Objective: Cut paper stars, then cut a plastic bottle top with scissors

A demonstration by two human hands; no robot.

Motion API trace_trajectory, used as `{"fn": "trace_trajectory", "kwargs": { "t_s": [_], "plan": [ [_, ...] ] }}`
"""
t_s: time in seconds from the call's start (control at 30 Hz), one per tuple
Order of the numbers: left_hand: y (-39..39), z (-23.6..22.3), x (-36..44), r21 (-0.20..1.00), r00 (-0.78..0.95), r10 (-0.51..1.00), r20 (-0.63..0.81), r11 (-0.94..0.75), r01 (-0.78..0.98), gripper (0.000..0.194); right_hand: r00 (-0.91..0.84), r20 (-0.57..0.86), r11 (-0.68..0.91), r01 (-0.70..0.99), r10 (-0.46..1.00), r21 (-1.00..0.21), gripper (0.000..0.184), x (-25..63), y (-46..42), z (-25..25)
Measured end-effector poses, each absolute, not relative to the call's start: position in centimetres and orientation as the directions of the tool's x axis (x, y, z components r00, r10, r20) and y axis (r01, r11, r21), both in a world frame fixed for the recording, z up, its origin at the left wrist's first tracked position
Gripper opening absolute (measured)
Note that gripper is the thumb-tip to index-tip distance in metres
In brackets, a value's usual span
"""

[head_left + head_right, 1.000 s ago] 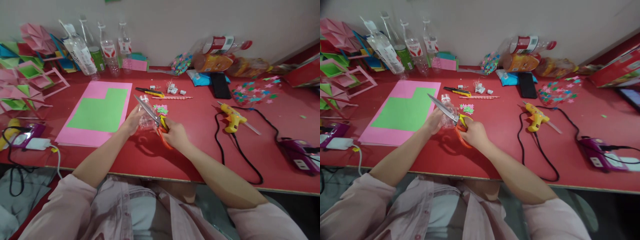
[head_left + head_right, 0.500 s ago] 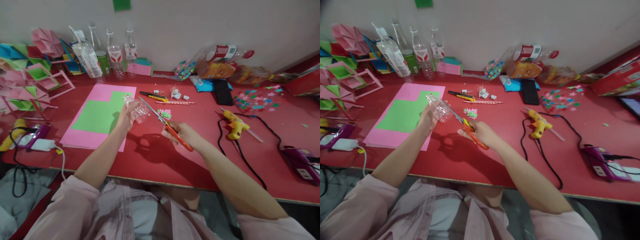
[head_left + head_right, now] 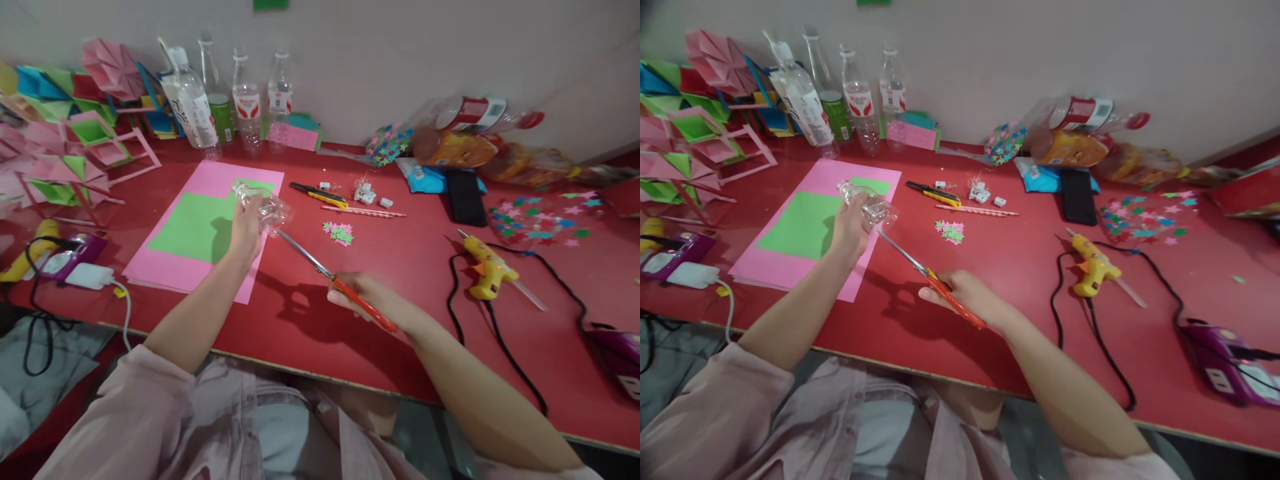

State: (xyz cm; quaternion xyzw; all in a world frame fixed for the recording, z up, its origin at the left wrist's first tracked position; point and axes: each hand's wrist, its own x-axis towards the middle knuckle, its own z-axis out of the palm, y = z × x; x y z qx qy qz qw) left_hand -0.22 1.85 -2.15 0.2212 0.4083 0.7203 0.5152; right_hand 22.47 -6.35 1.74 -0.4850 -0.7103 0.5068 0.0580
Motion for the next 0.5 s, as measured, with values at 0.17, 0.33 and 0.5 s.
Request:
{"fn": "trace_trajectory", "kwargs": {
  "t_s": [0.17, 0.33, 0.5],
  "plan": [
    [1.6, -2.1, 0.0, 0.833, -0.369, 0.926, -0.085, -0.137, -0.536, 0.009, -0.502, -0.409, 0.001, 0.633, 0.762, -0.774, 0.060, 22.4, -6.1, 0.6],
    [1.3, -1.6, 0.7, 0.852, -0.389, 0.917, -0.090, -0.132, -0.507, 0.011, -0.485, -0.417, -0.011, 0.642, 0.769, -0.766, 0.061, 22.2, -6.1, -0.1],
    [1.3, -1.4, 0.4, 0.842, -0.418, 0.905, -0.079, -0.164, -0.514, 0.012, -0.444, -0.428, -0.045, 0.651, 0.787, -0.758, 0.061, 21.8, -6.5, 0.8]
  ]
}}
